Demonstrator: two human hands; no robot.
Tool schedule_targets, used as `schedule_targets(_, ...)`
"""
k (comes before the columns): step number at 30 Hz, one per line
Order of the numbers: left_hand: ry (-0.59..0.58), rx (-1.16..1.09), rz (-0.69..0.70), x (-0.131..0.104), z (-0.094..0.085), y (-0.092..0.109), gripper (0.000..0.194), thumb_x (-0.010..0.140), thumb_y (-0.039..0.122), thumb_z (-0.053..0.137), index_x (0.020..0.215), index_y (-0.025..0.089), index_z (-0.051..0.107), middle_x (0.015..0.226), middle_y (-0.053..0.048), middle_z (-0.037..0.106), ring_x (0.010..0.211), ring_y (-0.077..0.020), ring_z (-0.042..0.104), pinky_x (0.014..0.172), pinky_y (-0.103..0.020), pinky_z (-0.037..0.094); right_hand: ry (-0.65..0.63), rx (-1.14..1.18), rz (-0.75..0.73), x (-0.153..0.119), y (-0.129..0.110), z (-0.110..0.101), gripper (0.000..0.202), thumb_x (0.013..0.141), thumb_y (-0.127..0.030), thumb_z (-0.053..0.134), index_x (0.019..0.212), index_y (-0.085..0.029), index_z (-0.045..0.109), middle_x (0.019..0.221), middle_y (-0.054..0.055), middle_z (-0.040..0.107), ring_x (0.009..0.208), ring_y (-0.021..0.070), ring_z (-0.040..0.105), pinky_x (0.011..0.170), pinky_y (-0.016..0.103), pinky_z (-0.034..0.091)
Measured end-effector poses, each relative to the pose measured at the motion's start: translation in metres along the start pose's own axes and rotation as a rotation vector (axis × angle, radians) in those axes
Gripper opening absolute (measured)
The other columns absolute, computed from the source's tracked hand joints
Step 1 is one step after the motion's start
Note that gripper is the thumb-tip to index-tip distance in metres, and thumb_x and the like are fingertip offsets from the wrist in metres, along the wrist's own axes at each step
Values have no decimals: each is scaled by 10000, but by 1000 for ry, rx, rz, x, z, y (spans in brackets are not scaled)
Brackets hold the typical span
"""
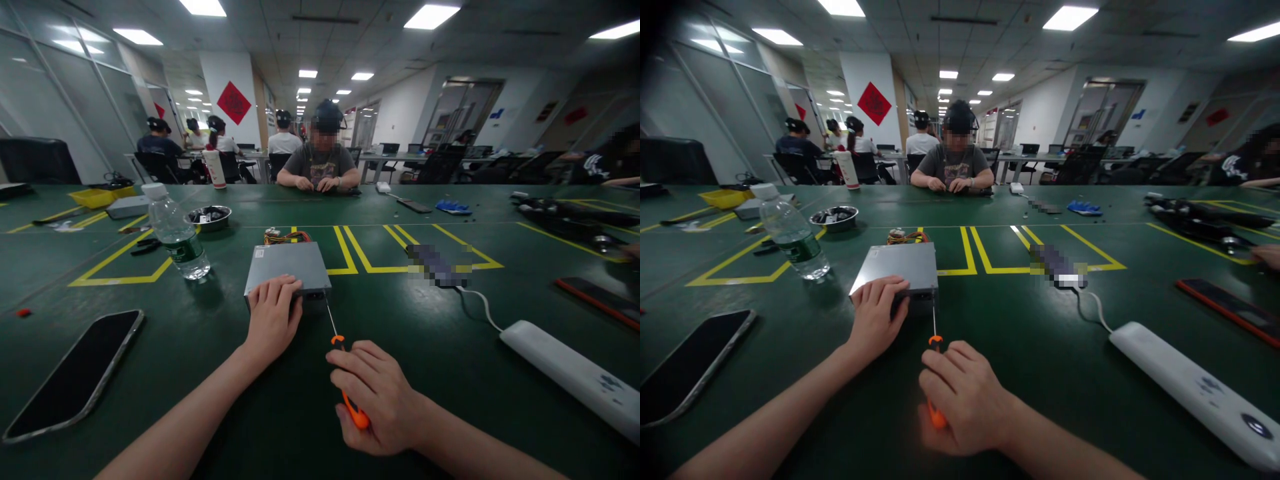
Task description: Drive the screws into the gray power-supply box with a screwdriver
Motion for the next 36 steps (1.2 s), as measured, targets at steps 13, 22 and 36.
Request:
schedule_targets(13,17,24,18,0,0,1,216,843,221,486,1059,223,502,1111,-75,580,1043,-236,505,843,-405,333,174,154,94,-2,19,-29,253,704,-159,413,936,-139,512,900,118,648,814,183,633,690,328,471)
schedule_targets(22,-3,21,4,0,2,-1,222,846,222,483,1067,220,499,1128,-70,571,1062,-229,495,848,-400,323,130,125,41,1,13,-25,239,701,-162,416,915,-137,520,861,119,660,772,188,643,666,332,475)
schedule_targets(36,-8,29,4,1,0,1,220,848,216,477,1067,221,497,1121,-77,573,1050,-233,494,846,-402,324,140,105,46,1,14,-27,230,715,-170,411,916,-142,520,879,116,655,767,191,637,682,337,474)
Point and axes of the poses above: each hand's wrist, its own x-axis towards the middle knuckle, its own z-axis out of the palm, y = z × x, the point moved 9 cm from there along x, towards the middle knuckle
